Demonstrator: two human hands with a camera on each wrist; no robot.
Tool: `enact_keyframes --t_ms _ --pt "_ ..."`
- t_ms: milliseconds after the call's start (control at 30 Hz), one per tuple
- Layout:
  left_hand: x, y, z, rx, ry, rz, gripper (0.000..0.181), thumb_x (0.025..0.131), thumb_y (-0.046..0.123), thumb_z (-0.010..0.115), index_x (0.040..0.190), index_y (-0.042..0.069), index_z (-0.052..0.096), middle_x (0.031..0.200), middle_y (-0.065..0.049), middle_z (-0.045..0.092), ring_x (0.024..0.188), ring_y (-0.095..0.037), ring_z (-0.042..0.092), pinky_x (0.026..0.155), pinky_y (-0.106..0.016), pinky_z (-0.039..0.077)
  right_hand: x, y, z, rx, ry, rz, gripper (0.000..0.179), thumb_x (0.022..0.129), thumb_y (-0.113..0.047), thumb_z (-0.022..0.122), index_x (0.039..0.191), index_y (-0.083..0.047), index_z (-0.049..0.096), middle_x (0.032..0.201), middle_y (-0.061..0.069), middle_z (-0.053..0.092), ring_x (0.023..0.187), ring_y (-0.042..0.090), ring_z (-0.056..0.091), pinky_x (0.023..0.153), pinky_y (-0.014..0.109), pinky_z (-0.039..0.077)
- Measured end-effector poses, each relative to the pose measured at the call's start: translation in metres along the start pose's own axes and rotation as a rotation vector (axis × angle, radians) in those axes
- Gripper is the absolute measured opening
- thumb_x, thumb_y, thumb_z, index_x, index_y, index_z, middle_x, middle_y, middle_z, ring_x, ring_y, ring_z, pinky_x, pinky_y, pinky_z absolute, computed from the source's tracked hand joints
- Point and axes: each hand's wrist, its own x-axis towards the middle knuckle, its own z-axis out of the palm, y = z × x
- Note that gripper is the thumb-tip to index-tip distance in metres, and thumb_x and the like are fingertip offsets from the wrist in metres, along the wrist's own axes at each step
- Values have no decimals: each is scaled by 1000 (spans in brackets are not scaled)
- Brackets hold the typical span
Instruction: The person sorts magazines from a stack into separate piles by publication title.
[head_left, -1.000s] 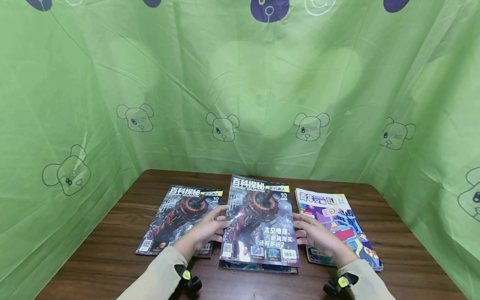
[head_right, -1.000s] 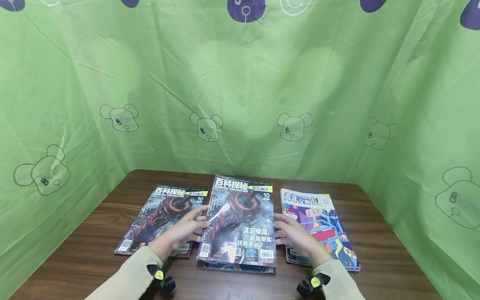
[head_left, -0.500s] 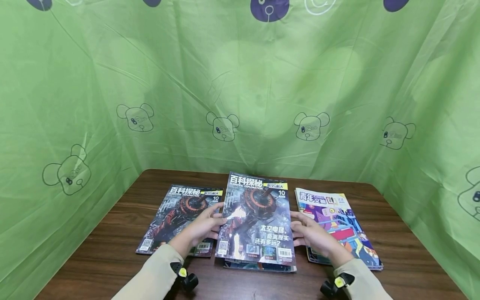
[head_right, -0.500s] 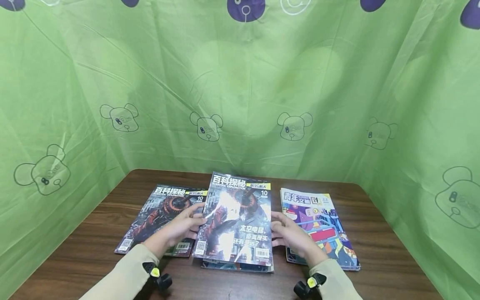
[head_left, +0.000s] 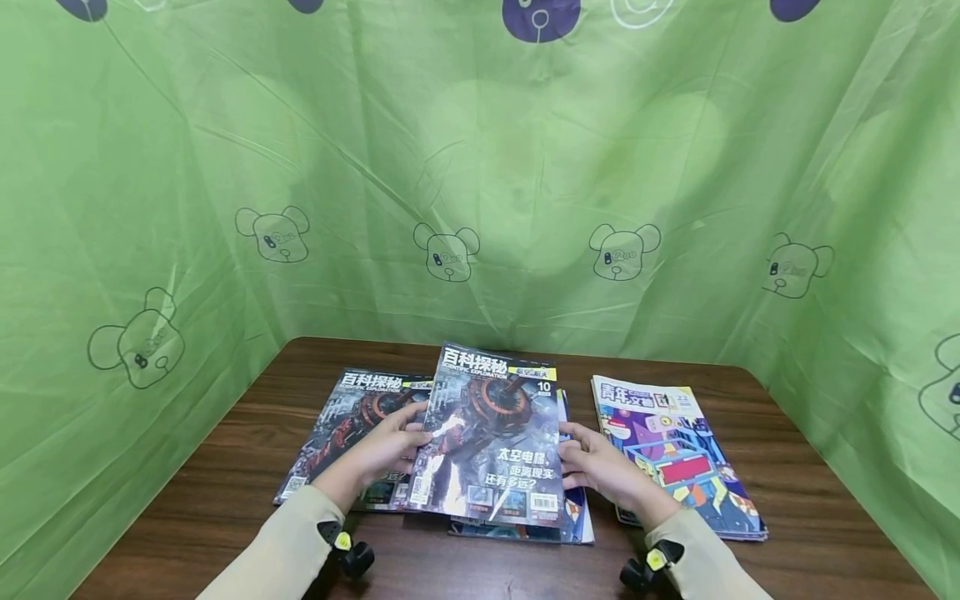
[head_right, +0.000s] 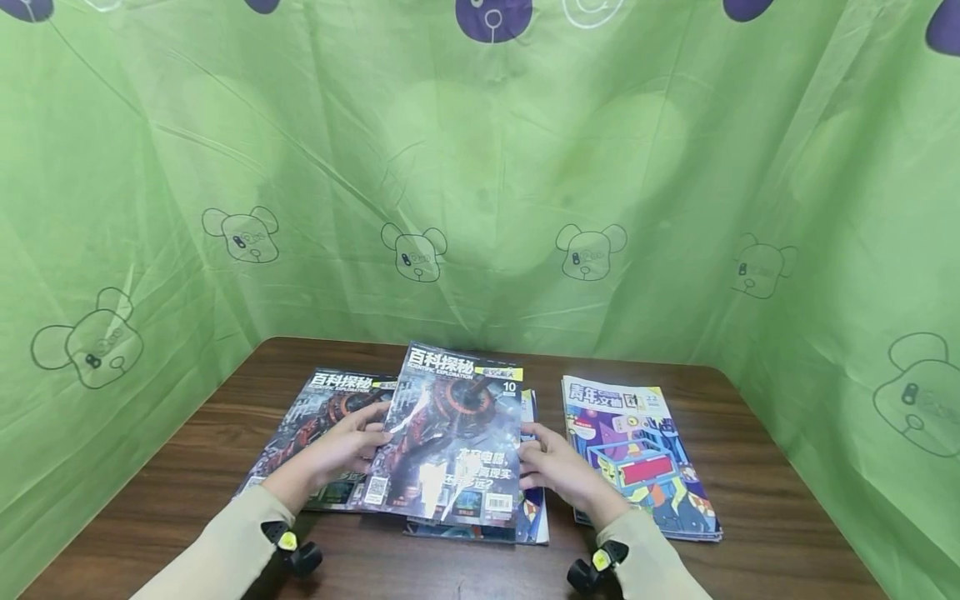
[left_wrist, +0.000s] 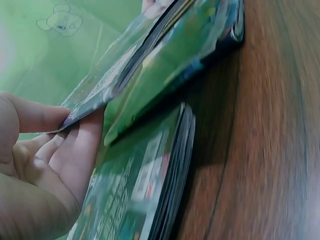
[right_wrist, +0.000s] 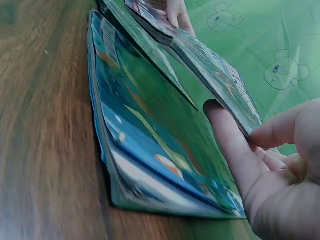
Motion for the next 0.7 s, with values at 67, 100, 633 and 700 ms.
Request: enact_keyframes --t_ms 67,100,633,700 --pt "-1 -1 -4 16 12 -2 70 97 10 61 158 10 28 151 -36 33 97 -30 63 61 -38 56 3 -1 5 3 4 2 63 104 -12 48 153 9 14 113 18 58 93 24 62 78 35 59" --pt "-2 -2 -6 25 17 -2 69 97 11 61 158 10 28 151 -36 33 101 -33 64 63 -40 57 4 0 8 5 5 3 64 104 -11 49 153 10 14 111 17 56 91 23 61 77 34 59" --pt "-18 -10 -47 86 91 -37 69 97 13 60 158 8 27 147 -34 39 106 -36 64 75 -44 58 34 -2 50 56 -46 1 61 102 -7 49 153 9 19 107 19 57 87 21 62 77 36 60" --pt "-21 -14 -54 88 96 -27 69 98 14 60 158 6 26 146 -36 38 105 -35 64 79 -47 58 40 -1 58 59 -47 1 60 102 -7 48 152 9 20 109 20 58 87 22 63 76 37 61"
